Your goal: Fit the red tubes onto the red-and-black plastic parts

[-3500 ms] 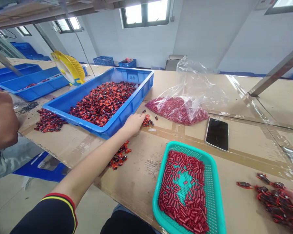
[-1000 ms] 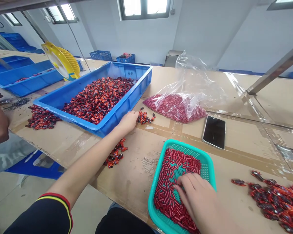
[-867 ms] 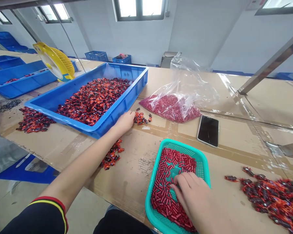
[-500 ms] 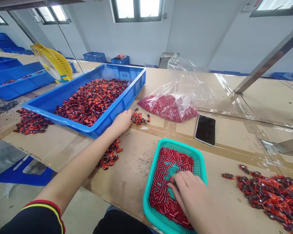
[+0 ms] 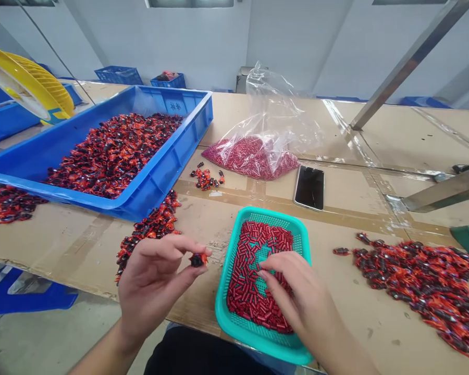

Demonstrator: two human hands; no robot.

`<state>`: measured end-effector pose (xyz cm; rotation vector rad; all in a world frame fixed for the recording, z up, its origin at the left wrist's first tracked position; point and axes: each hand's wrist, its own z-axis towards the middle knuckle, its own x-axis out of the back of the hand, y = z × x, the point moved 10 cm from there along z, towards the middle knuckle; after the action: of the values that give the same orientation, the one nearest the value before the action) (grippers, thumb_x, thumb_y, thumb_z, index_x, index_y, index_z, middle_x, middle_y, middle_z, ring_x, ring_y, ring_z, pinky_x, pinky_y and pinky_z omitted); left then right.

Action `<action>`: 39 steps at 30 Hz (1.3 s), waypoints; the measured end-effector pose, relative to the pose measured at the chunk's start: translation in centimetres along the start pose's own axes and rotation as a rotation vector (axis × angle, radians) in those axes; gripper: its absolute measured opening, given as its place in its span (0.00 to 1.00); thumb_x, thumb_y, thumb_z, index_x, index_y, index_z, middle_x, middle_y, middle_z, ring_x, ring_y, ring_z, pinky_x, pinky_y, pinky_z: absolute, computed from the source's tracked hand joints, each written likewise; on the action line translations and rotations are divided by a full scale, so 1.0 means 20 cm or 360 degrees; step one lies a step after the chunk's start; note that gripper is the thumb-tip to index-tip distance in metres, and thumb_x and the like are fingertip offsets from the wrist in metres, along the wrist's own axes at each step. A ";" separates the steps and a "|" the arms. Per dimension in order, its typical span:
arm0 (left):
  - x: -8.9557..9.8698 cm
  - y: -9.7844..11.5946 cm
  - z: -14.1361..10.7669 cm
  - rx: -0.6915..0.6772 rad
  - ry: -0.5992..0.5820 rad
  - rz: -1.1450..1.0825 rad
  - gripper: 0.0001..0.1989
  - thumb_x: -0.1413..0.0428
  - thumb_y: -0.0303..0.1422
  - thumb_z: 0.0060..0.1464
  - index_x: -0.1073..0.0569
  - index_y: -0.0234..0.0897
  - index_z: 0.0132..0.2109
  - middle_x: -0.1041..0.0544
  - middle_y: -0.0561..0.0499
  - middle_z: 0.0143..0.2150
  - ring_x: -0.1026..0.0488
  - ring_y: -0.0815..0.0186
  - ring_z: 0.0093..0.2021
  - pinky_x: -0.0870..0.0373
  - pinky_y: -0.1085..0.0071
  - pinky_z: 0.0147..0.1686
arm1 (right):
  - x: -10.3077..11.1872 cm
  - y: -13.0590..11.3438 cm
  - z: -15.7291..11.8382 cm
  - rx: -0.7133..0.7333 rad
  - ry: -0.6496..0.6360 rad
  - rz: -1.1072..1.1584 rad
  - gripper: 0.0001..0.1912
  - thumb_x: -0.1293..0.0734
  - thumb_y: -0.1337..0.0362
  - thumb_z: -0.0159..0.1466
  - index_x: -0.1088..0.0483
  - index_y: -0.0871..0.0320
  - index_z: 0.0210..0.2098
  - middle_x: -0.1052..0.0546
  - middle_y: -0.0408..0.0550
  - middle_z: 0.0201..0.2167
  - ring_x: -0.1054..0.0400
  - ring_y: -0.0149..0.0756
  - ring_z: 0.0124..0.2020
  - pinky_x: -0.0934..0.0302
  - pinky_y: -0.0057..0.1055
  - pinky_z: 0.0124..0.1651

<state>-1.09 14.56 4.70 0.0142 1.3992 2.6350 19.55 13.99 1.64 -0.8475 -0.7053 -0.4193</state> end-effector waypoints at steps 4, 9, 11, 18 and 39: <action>-0.04 0.02 -0.03 0.0020 -0.0018 -0.0163 0.19 0.41 0.13 0.62 0.33 0.40 0.49 0.19 0.52 0.52 0.19 0.68 0.53 0.20 0.73 0.58 | 0.00 -0.03 0.00 -0.0035 0.0001 0.0066 0.05 0.36 0.68 0.75 0.29 0.54 0.47 0.23 0.45 0.40 0.27 0.31 0.43 0.31 0.24 0.46; -0.05 0.02 -0.05 -0.0010 -0.0055 -0.0107 0.17 0.42 0.13 0.63 0.33 0.40 0.48 0.19 0.50 0.53 0.19 0.66 0.55 0.22 0.69 0.60 | -0.02 -0.03 -0.01 -0.0028 -0.0005 0.0026 0.05 0.36 0.67 0.76 0.29 0.54 0.48 0.23 0.44 0.40 0.27 0.31 0.44 0.32 0.25 0.47; -0.05 0.01 -0.05 -0.0009 -0.0069 -0.0092 0.17 0.42 0.14 0.64 0.33 0.40 0.48 0.19 0.50 0.54 0.20 0.66 0.55 0.22 0.69 0.60 | -0.03 -0.02 -0.01 -0.0028 -0.0016 0.0001 0.05 0.36 0.66 0.76 0.29 0.54 0.48 0.23 0.44 0.40 0.27 0.31 0.43 0.32 0.25 0.47; -0.04 0.00 -0.06 0.0022 -0.0004 -0.0091 0.19 0.35 0.17 0.60 0.34 0.40 0.47 0.20 0.52 0.50 0.19 0.68 0.50 0.20 0.74 0.53 | -0.03 -0.03 0.00 0.0037 -0.0037 -0.0061 0.06 0.38 0.63 0.77 0.29 0.53 0.47 0.22 0.44 0.39 0.26 0.30 0.41 0.31 0.24 0.44; -0.05 -0.13 0.04 -0.0004 -0.0330 0.1109 0.04 0.46 0.28 0.71 0.35 0.40 0.47 0.21 0.48 0.45 0.20 0.65 0.46 0.21 0.69 0.46 | -0.04 -0.03 0.00 0.0011 -0.0048 -0.0091 0.09 0.38 0.59 0.77 0.28 0.52 0.44 0.20 0.45 0.37 0.23 0.34 0.38 0.28 0.28 0.39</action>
<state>0.31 16.53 3.12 0.8998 1.5172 3.0243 18.63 13.65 1.46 -0.8302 -0.7599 -0.4555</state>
